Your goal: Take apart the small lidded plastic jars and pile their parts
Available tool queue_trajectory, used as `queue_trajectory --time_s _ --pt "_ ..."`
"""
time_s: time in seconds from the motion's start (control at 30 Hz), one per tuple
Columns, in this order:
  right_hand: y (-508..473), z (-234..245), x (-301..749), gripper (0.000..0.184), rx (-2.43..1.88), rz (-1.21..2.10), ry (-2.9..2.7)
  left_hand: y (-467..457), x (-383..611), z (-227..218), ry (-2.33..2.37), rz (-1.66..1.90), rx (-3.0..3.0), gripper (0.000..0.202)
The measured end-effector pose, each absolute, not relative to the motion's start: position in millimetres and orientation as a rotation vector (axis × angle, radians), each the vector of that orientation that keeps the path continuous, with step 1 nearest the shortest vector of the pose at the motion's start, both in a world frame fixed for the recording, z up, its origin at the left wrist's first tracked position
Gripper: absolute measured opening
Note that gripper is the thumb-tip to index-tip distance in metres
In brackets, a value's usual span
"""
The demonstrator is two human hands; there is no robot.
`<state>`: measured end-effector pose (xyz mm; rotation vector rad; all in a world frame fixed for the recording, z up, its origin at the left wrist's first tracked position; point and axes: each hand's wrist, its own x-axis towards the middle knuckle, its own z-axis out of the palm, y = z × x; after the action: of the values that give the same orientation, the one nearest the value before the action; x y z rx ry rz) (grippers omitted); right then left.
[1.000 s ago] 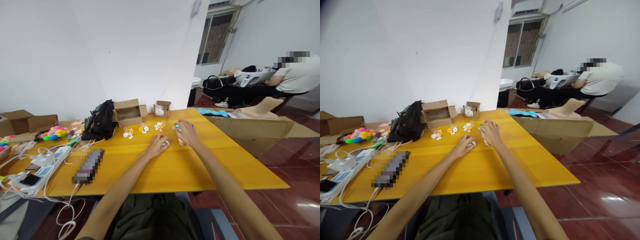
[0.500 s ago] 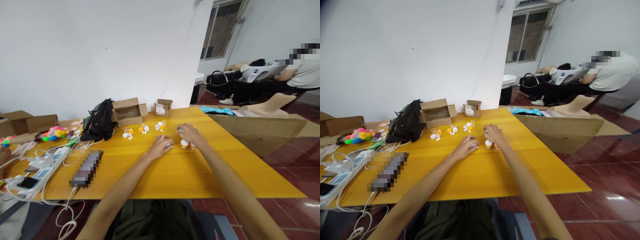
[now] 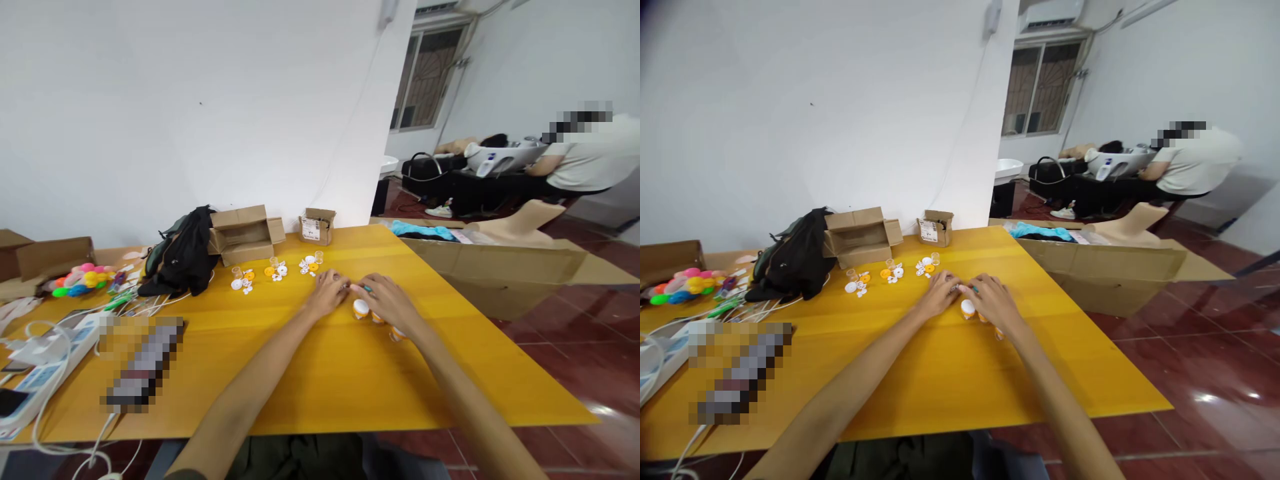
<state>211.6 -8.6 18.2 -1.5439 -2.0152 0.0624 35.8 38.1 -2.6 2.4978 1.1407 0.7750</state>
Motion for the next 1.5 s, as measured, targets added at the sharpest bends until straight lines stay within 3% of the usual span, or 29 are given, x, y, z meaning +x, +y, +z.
queue_trajectory --time_s 0.27,0.67,1.0,1.5 --pt "-29 22 203 0.032 -1.447 0.152 -2.114 77 69 1 1.218 0.778 2.446 0.012" --pt "-38 18 201 0.028 -1.429 0.091 -2.183 122 95 7 1.493 0.748 2.381 0.02" --pt "-38 20 202 0.027 -1.426 0.115 -2.179 132 90 -1 1.277 0.999 2.235 0.045" --pt "-33 21 204 0.024 -1.426 0.058 -2.184 132 86 -12 1.154 1.254 1.889 0.036"
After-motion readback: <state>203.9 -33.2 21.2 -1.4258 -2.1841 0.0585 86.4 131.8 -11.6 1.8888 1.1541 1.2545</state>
